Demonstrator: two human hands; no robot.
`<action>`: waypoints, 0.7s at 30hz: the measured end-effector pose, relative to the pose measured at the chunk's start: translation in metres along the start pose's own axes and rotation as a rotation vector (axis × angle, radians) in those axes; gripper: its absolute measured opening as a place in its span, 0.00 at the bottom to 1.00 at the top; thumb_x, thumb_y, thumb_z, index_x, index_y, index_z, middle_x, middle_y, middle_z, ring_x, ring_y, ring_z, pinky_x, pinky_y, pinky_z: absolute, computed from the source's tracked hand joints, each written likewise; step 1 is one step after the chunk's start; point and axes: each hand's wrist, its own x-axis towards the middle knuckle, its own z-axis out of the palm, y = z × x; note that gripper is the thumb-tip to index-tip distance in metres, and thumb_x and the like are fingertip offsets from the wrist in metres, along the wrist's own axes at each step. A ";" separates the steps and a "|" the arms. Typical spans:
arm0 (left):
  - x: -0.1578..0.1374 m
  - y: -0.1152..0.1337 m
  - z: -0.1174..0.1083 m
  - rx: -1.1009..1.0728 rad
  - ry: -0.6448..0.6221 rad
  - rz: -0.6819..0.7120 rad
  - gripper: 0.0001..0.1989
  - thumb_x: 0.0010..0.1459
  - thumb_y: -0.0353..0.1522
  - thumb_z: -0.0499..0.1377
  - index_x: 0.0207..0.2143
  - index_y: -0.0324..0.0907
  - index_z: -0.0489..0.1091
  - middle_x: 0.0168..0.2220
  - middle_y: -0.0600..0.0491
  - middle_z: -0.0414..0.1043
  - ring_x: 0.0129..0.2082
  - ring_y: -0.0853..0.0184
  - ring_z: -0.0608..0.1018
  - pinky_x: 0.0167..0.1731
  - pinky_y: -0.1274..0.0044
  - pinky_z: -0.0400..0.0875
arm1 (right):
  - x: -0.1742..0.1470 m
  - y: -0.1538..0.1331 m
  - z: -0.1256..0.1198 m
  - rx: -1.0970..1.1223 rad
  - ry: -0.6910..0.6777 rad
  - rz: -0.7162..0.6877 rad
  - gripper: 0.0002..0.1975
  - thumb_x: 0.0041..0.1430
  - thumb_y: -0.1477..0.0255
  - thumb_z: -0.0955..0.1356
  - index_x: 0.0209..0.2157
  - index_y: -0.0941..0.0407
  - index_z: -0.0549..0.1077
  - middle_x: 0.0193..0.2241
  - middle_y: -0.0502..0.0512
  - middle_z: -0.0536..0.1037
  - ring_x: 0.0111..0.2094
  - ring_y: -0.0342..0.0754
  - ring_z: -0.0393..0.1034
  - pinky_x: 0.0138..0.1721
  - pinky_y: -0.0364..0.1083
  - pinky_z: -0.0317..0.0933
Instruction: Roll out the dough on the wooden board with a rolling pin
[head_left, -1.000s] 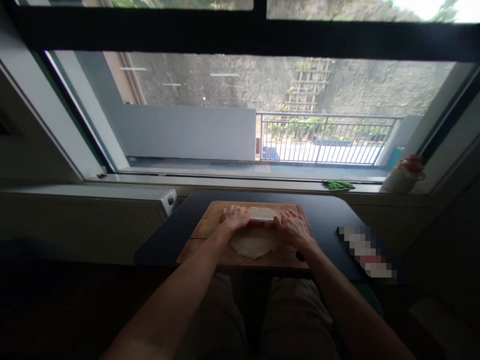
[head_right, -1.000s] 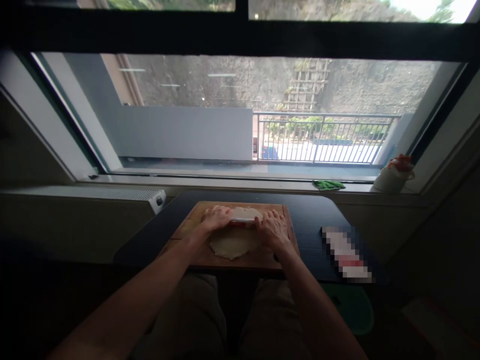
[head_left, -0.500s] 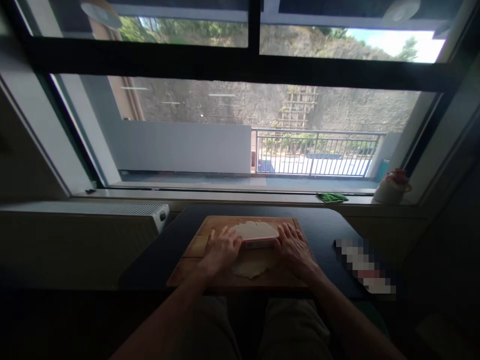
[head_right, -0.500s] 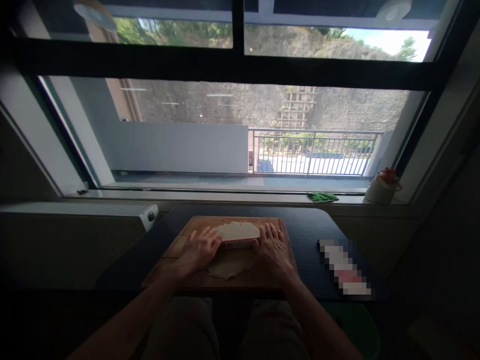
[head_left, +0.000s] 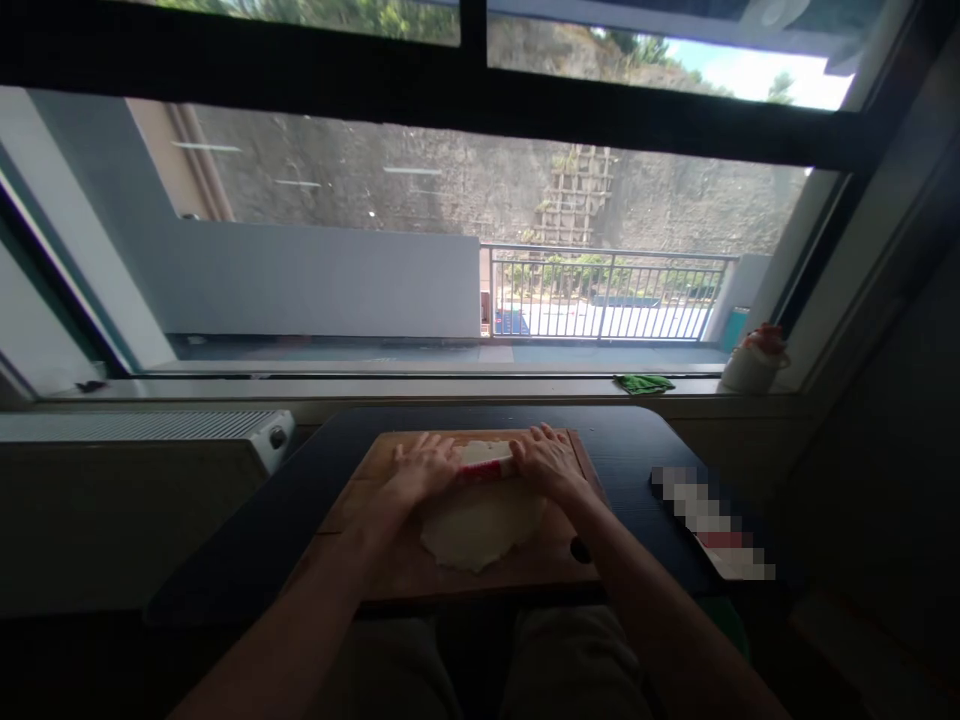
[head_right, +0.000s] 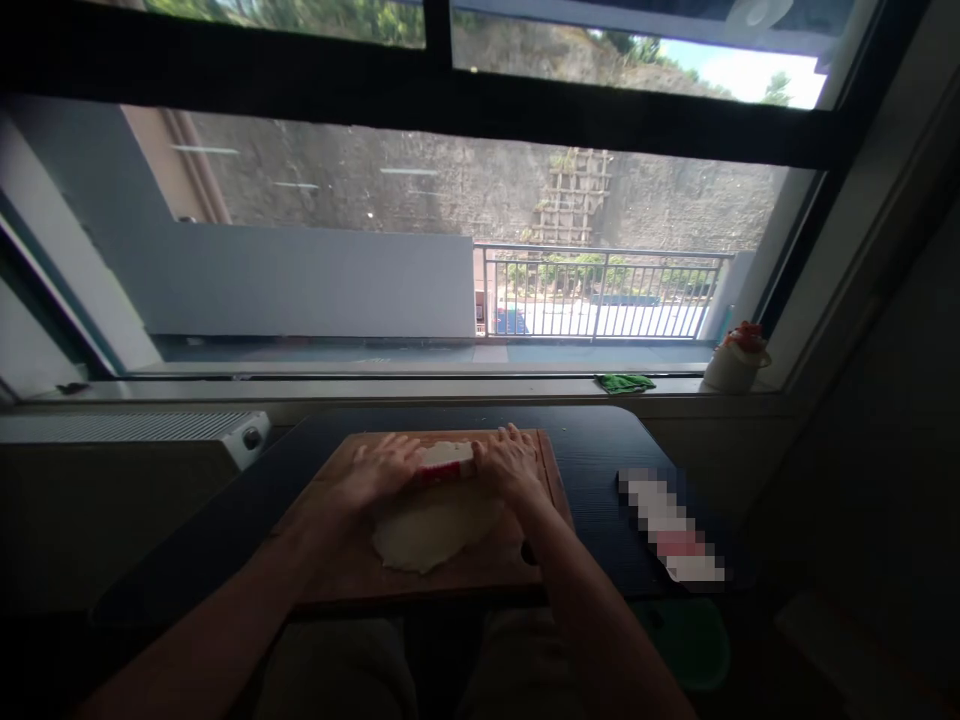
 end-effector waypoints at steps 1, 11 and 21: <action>-0.009 0.000 0.006 0.008 0.007 -0.007 0.19 0.61 0.39 0.45 0.48 0.46 0.69 0.53 0.48 0.69 0.56 0.56 0.65 0.54 0.56 0.54 | -0.013 0.002 0.004 -0.004 0.041 -0.021 0.28 0.66 0.57 0.48 0.54 0.54 0.65 0.59 0.57 0.62 0.62 0.52 0.47 0.59 0.53 0.41; -0.041 0.015 0.014 0.064 -0.012 -0.068 0.26 0.64 0.44 0.38 0.56 0.44 0.62 0.61 0.48 0.59 0.61 0.57 0.56 0.59 0.57 0.45 | -0.047 0.008 0.018 -0.007 0.086 -0.005 0.33 0.64 0.53 0.50 0.60 0.61 0.58 0.63 0.63 0.53 0.64 0.55 0.41 0.61 0.53 0.36; -0.005 0.002 0.011 0.054 -0.079 -0.105 0.22 0.63 0.43 0.40 0.51 0.49 0.66 0.59 0.49 0.61 0.60 0.54 0.58 0.55 0.53 0.52 | 0.003 -0.003 0.009 0.032 0.010 0.048 0.27 0.65 0.57 0.48 0.50 0.51 0.70 0.59 0.57 0.62 0.62 0.54 0.46 0.58 0.56 0.41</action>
